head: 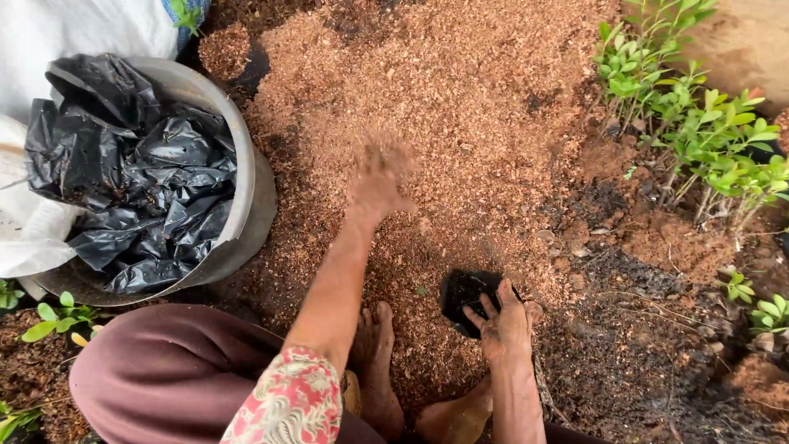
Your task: The person sits on the ground and plants small seedlings into black plastic bags filled with soil. They scoop soil from a nearby pile, place it into the bags, insert the seedlings, and cover the roots with more soil.
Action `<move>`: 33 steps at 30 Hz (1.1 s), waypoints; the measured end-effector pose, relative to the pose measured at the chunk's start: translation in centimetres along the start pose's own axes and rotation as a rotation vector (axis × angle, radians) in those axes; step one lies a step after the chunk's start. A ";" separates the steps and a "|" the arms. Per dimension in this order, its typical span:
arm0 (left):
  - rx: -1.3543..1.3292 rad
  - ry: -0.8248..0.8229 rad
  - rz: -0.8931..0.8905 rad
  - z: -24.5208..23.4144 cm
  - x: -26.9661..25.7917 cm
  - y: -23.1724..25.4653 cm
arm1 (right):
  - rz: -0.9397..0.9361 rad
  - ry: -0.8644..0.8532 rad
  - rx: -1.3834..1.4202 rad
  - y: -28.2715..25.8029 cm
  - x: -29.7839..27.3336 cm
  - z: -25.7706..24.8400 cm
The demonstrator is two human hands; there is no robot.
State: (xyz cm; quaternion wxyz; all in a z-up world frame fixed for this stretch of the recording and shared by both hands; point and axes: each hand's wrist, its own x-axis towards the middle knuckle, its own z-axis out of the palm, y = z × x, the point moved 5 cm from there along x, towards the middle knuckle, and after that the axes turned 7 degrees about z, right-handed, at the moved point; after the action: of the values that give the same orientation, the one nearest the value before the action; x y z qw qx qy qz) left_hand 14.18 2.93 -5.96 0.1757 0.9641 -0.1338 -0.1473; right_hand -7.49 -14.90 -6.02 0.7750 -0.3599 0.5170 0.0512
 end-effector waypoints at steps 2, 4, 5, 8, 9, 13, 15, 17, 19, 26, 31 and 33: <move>0.187 -0.186 -0.007 4.7 0.1 0.2 | 0.010 0.013 -0.009 -0.3 0.2 0.1; 0.317 -0.228 0.078 10.5 1.0 -0.5 | 0.029 -0.015 -0.028 0.0 1.9 -0.7; 0.317 -0.219 0.080 12.4 1.1 -1.1 | 0.022 -0.020 -0.028 -0.1 1.8 -0.4; 0.171 -0.158 0.022 15.2 0.5 -2.2 | -0.002 -0.009 0.033 0.1 2.1 -0.7; 0.094 -0.156 -0.042 14.4 -0.2 -2.0 | 0.006 -0.028 0.019 0.3 2.8 -1.2; -0.677 0.092 0.009 9.3 -4.1 -2.0 | -0.017 -0.050 0.059 -0.4 1.6 -0.5; -0.833 -0.083 -0.118 2.2 -7.5 3.4 | -0.025 -0.018 0.129 0.2 2.3 -1.4; -0.976 -0.238 -0.259 -1.3 -10.2 7.7 | -0.041 -0.008 0.185 0.8 4.1 -2.7; -1.148 -0.430 -0.061 -1.3 -11.4 11.4 | -0.091 -0.068 0.128 1.7 6.7 -3.9; -1.013 -0.545 0.077 11.5 -9.5 12.9 | -0.147 -0.105 -0.051 2.2 8.9 -5.7; -0.648 -0.296 0.110 5.7 -6.7 8.4 | -0.131 0.041 0.074 1.2 4.8 -3.7; -0.656 -0.045 0.058 3.2 -5.0 2.0 | -0.121 0.051 0.052 1.6 5.7 -4.6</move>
State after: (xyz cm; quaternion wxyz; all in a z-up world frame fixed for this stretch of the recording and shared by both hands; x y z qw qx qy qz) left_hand 8.14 1.71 -6.85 0.4782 0.8483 -0.1106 -0.1987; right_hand -9.04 -18.21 -12.56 0.7722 -0.3714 0.5152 -0.0182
